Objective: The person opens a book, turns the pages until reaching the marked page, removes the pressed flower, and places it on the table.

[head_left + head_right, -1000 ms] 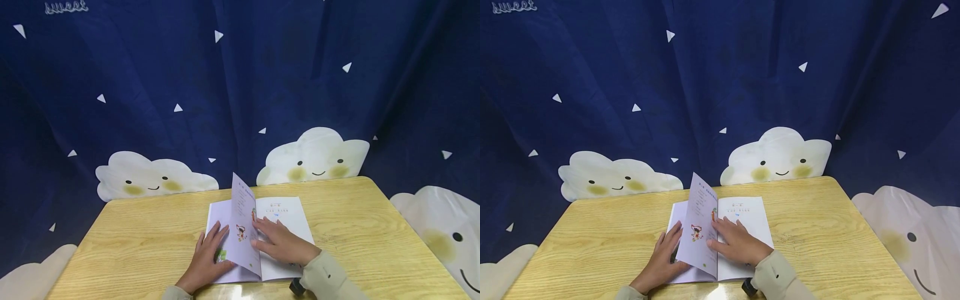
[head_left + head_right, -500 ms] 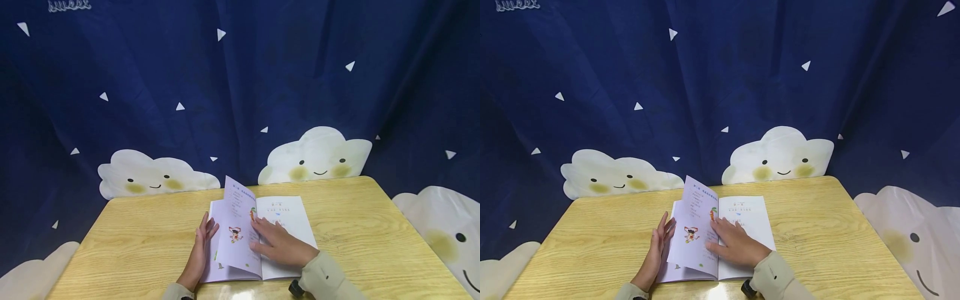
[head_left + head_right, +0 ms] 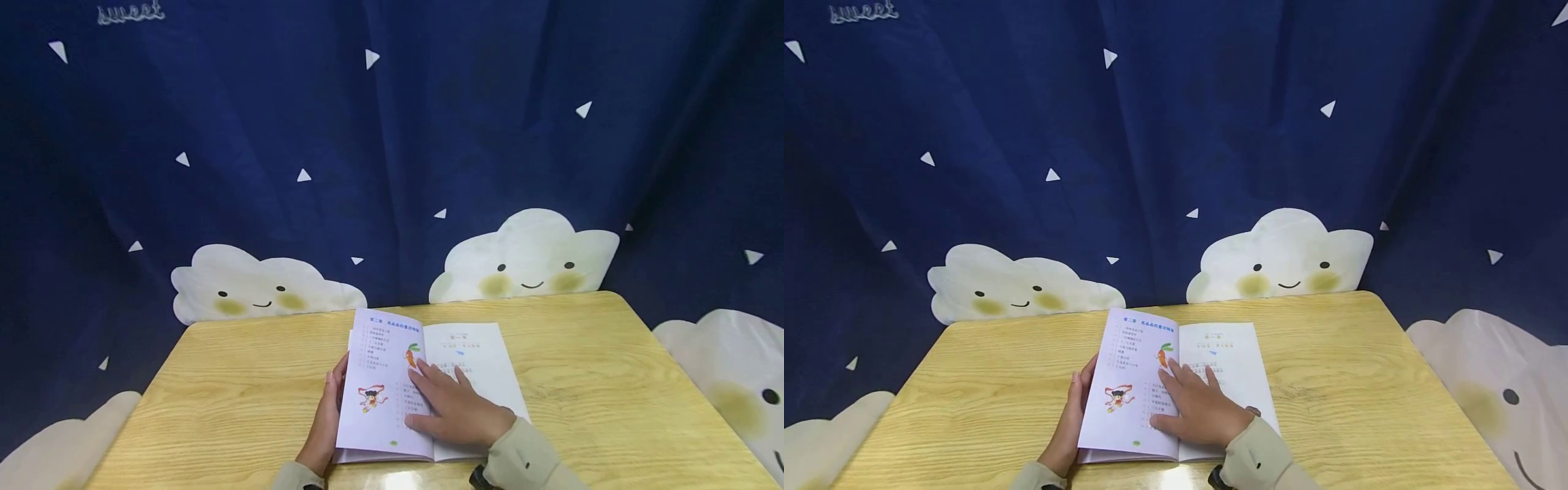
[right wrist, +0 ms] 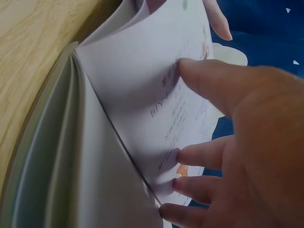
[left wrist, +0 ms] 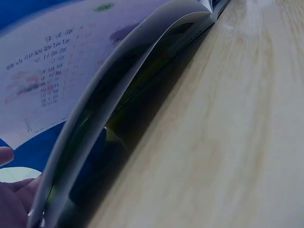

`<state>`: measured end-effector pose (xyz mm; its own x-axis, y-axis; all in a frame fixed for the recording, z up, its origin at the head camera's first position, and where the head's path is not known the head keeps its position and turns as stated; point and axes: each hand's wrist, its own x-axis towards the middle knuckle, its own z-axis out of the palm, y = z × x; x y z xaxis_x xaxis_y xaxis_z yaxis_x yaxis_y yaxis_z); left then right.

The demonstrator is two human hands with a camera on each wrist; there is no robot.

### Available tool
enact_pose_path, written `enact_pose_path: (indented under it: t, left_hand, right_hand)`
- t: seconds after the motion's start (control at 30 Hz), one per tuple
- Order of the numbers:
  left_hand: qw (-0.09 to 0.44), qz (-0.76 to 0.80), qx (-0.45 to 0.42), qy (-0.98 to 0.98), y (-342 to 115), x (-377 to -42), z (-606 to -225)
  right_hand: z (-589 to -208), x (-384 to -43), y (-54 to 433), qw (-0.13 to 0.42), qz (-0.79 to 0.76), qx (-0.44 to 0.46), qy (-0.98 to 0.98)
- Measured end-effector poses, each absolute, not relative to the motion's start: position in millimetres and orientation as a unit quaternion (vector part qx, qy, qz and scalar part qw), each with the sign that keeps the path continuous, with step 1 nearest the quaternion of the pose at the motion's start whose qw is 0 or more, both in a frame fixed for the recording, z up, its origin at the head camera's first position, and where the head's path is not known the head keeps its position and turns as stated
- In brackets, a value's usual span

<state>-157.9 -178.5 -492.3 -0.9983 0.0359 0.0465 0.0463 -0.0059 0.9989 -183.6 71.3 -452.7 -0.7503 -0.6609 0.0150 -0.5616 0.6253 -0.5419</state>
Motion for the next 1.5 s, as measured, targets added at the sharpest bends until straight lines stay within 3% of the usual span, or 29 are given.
enact_pose_path:
  t: [0.73, 1.17, 1.5]
  left_hand:
    - [0.066, -0.715, 0.01, -0.696, -179, -161, -498]
    - [0.133, -0.56, -0.088, -0.813, -178, -162, -505]
    - [0.108, -0.365, -0.178, -0.907, -176, -159, -509]
  right_hand:
    - [-453, -175, 54, 0.066, -0.193, -0.312, 0.928]
    - [-456, -176, 52, 0.045, -0.168, -0.317, 0.932]
    - [-456, -176, 52, 0.03, -0.15, -0.325, 0.933]
